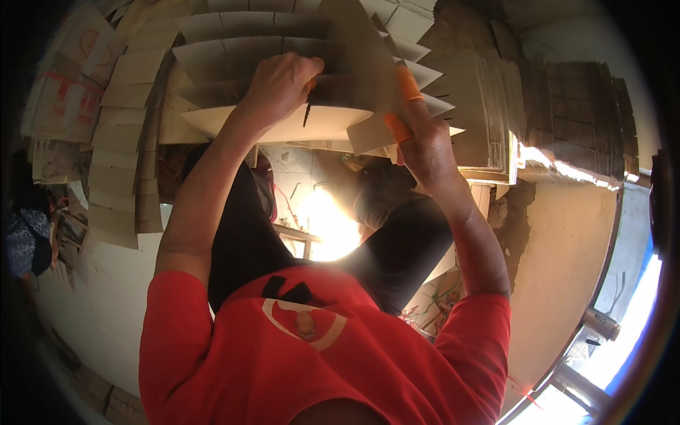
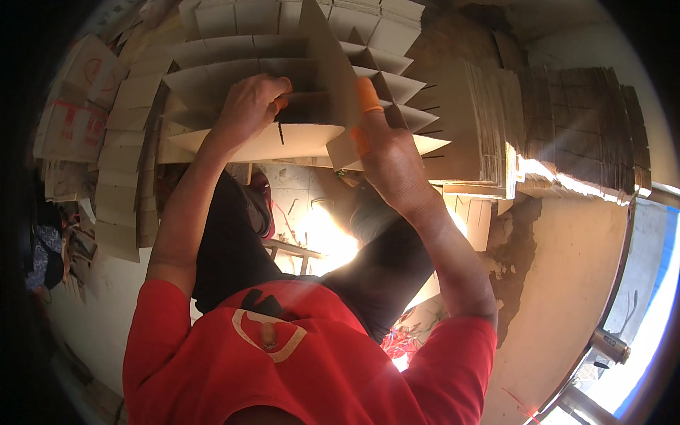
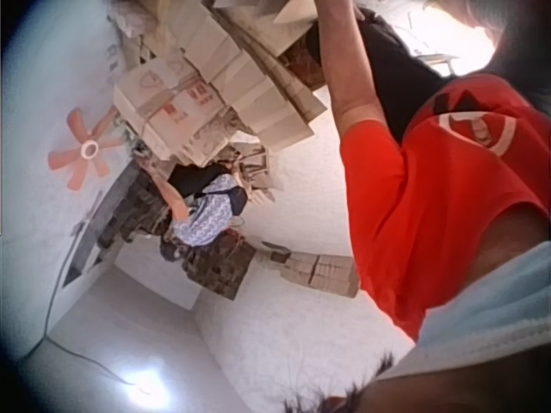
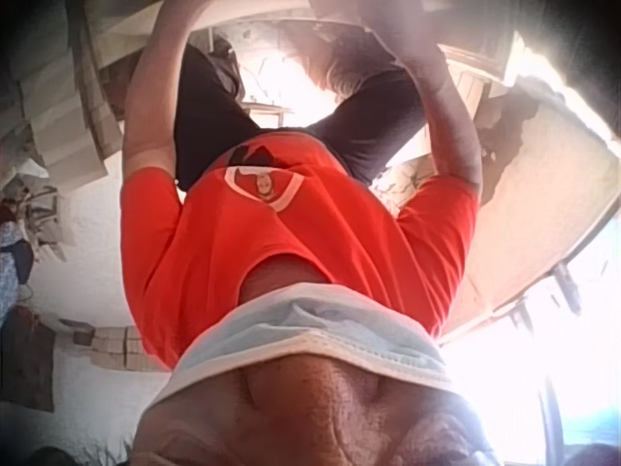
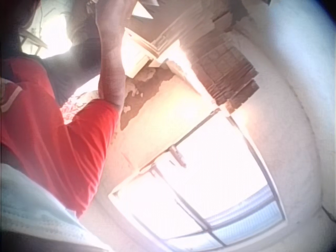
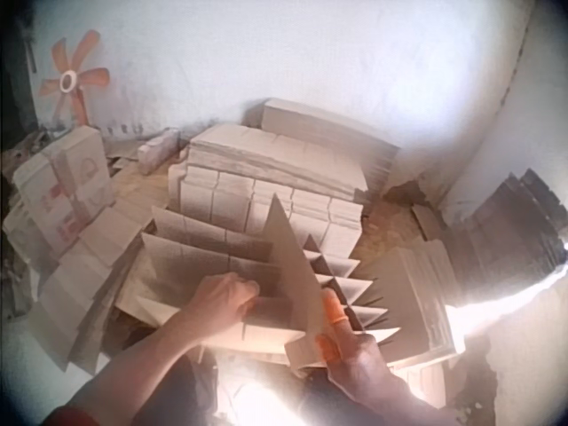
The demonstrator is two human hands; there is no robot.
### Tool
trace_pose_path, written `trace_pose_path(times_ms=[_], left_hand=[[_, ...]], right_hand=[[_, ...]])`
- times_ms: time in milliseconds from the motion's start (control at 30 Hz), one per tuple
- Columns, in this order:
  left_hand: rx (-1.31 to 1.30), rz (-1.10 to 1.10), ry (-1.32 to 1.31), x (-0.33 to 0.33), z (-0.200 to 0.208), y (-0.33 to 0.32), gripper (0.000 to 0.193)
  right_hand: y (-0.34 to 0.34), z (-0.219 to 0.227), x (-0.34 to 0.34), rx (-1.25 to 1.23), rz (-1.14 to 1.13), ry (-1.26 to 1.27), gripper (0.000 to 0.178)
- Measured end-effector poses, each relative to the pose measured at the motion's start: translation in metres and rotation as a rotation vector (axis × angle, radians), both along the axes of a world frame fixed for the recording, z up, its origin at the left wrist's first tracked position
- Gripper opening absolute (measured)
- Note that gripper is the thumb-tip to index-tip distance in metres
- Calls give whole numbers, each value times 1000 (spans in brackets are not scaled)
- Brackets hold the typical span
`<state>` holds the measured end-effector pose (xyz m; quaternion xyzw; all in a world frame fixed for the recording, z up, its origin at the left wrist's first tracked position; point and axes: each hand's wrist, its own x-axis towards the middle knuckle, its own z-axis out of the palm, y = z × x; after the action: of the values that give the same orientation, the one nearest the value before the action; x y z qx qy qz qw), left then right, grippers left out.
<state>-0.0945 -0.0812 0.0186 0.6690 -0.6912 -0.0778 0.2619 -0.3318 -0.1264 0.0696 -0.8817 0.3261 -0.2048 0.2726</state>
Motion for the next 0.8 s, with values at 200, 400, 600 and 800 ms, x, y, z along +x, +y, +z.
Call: trace_pose_path(times_ms=[200,400,600,800], left_hand=[[-4,16,-5,-1,0,3,17],[63,20,21,-2,1,1,17],[-416,-16,71,-10,9,5,24],[-6,-138,33,-23,10,28,20]], right_hand=[[7,2,-7,-136,24,74,59],[3,-2,2,-175,-3,68,58],[-5,23,14,-305,-57,61,44],[-22,16,18,-357,62,114,42]])
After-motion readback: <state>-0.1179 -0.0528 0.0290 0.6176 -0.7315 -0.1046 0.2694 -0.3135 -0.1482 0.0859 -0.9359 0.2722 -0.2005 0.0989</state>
